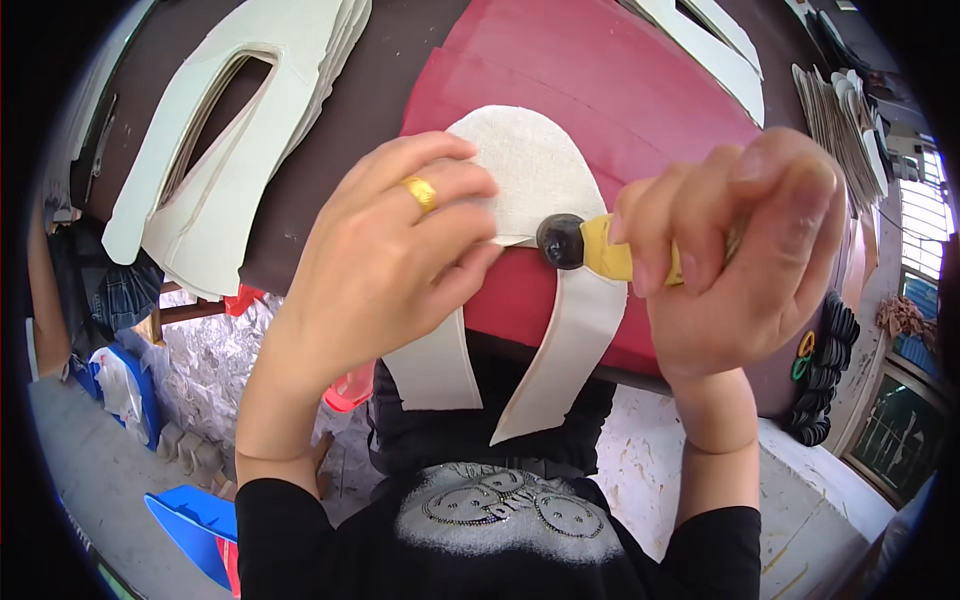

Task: The person takes shoe upper pieces one by one from a stack, folds their inner edges by hand, hammers along the folds with a hammer on a pad, and places the finished pieces aside.

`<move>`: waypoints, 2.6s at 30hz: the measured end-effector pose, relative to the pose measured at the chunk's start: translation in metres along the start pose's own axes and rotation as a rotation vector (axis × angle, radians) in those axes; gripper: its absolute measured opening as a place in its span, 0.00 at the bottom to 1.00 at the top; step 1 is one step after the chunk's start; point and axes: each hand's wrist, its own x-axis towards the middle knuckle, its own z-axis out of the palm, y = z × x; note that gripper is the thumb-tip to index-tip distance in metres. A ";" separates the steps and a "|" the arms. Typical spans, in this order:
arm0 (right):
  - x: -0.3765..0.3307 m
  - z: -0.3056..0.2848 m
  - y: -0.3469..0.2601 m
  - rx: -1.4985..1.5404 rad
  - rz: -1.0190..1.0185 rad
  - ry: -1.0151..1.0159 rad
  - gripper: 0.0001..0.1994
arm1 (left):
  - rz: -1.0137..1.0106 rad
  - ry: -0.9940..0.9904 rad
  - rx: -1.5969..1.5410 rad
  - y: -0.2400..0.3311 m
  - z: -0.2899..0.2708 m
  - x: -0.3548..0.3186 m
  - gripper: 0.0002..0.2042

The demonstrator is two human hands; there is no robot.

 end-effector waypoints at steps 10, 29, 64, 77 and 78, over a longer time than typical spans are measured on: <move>0.009 0.009 0.003 -0.018 0.061 -0.041 0.16 | -0.070 0.073 0.088 0.007 0.004 -0.008 0.08; -0.002 -0.005 -0.010 0.080 -0.002 -0.136 0.13 | -0.085 0.000 0.038 0.000 -0.002 -0.001 0.07; -0.045 -0.059 -0.033 -0.133 0.107 0.246 0.19 | 0.104 -0.264 -0.125 0.055 0.066 0.042 0.04; -0.045 -0.066 -0.023 -0.079 0.012 0.121 0.17 | -0.010 -0.166 0.111 0.064 0.053 0.023 0.06; -0.052 -0.066 -0.030 0.010 -0.013 0.073 0.16 | -0.042 -0.136 0.090 0.064 0.057 0.020 0.05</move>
